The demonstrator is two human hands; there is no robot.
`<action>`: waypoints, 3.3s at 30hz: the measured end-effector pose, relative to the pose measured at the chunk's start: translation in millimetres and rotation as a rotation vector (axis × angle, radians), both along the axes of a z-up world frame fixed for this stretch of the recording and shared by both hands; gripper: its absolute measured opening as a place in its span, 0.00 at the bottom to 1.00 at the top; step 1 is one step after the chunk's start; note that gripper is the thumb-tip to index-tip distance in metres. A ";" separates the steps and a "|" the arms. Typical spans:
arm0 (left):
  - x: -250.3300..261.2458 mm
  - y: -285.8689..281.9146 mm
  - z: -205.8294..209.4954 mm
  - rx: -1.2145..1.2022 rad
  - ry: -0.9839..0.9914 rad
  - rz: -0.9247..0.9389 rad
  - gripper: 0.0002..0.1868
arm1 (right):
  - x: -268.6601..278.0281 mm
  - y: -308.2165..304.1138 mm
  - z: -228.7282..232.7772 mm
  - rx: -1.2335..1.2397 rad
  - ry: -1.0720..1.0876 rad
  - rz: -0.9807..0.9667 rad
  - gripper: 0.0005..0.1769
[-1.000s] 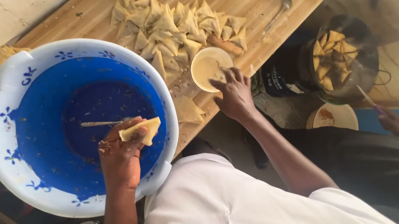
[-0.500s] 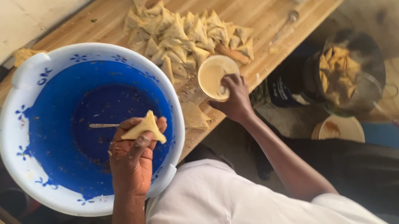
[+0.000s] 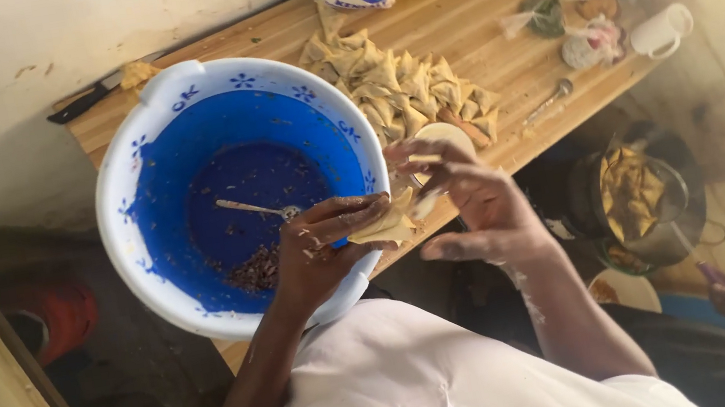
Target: The person repeatedly scoops a dark filling from a blue bowl into triangular pastry wrappers, folds them into samosas, and places them on a wooden table. A second person is visible in the background frying samosas in a large pot.
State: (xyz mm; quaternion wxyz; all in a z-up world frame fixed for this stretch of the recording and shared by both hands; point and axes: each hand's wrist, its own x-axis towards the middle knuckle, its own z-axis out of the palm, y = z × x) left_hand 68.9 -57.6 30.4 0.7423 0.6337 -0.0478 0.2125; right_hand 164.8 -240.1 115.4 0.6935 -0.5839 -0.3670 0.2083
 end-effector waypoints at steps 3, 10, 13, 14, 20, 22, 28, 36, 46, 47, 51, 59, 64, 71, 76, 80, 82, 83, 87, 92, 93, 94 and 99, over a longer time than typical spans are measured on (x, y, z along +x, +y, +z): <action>-7.1 4.5 -11.9 0.014 -0.034 0.061 0.17 | -7.5 22.2 -0.4 -0.038 -0.157 0.112 0.23; -14.6 1.6 -10.5 -0.498 0.276 0.137 0.20 | -23.3 54.1 -21.2 -0.152 -0.698 -0.044 0.27; -4.8 2.1 -15.2 -0.870 0.341 0.178 0.15 | -29.2 50.8 -41.1 -0.167 -0.989 -0.331 0.07; -0.5 0.9 -13.2 -0.843 0.372 0.210 0.18 | -29.8 48.2 -42.0 -0.169 -0.858 -0.364 0.10; 31.1 -20.5 6.6 -0.323 0.348 0.105 0.30 | -21.3 -6.6 -89.2 -0.181 -0.008 -0.451 0.38; 60.6 -28.0 -4.2 -0.144 0.312 0.028 0.36 | -10.8 -23.8 -93.1 -0.214 0.057 -0.558 0.39; 204.4 -70.2 -62.8 0.591 0.190 -0.257 0.12 | 32.1 -93.8 -115.2 -0.374 -0.111 -0.759 0.37; 377.5 -113.3 -219.2 1.369 0.519 -0.021 0.15 | 32.8 -119.9 -189.4 -0.705 0.404 -0.569 0.14; 206.0 -40.5 -49.8 0.937 0.227 -0.202 0.29 | 6.2 -96.0 -270.2 -1.157 -0.435 -0.415 0.32; 177.4 -30.0 -28.1 0.841 0.188 -0.179 0.28 | 8.0 -95.1 -264.1 -1.181 -0.321 -0.389 0.29; 93.3 4.5 -3.1 0.588 0.065 -0.045 0.27 | 9.4 -109.6 -300.0 -1.061 -0.266 -0.419 0.34; 3.7 26.4 22.5 0.287 0.460 -0.096 0.21 | 17.3 -85.9 -268.4 -1.222 -0.520 -0.265 0.35; -16.9 34.7 33.0 0.245 0.431 -0.097 0.21 | 11.4 -100.3 -277.3 -1.217 -0.984 -0.221 0.33; -33.3 30.9 30.5 0.210 0.411 -0.122 0.19 | 21.9 -68.7 -255.9 -0.783 -0.559 -0.557 0.11; -24.8 2.5 1.7 0.067 0.382 -0.228 0.21 | 33.6 -17.4 -173.5 -0.410 -0.519 -0.751 0.12; -7.5 -7.0 -23.4 -0.357 0.457 -0.311 0.33 | 14.3 7.7 -97.5 -0.280 -0.594 -0.652 0.14; -2.7 -8.4 -40.2 -0.441 0.426 -0.284 0.38 | -5.5 15.0 -73.3 -0.304 -0.499 -0.572 0.13; -1.0 -9.5 -46.1 -0.561 0.406 -0.267 0.32 | -13.7 18.2 -64.9 -0.232 -0.309 -0.467 0.14; -6.2 -1.1 -12.9 -0.698 0.253 -0.226 0.23 | -21.2 29.3 -50.2 -0.151 -0.121 -0.448 0.15; -12.4 12.4 -24.3 -0.299 0.356 -0.109 0.23 | -19.5 31.3 -68.8 -0.135 0.268 -0.341 0.22; -14.4 14.8 -32.1 -0.118 0.406 0.001 0.23 | -23.6 35.6 -66.9 -0.137 0.240 -0.390 0.19; -17.8 15.3 -33.4 -0.118 0.409 0.002 0.23 | -26.3 36.0 -67.2 -0.137 0.243 -0.389 0.19; -22.8 16.3 -43.7 -0.667 0.418 0.038 0.21 | -26.4 49.1 -85.0 -0.175 0.146 -0.276 0.13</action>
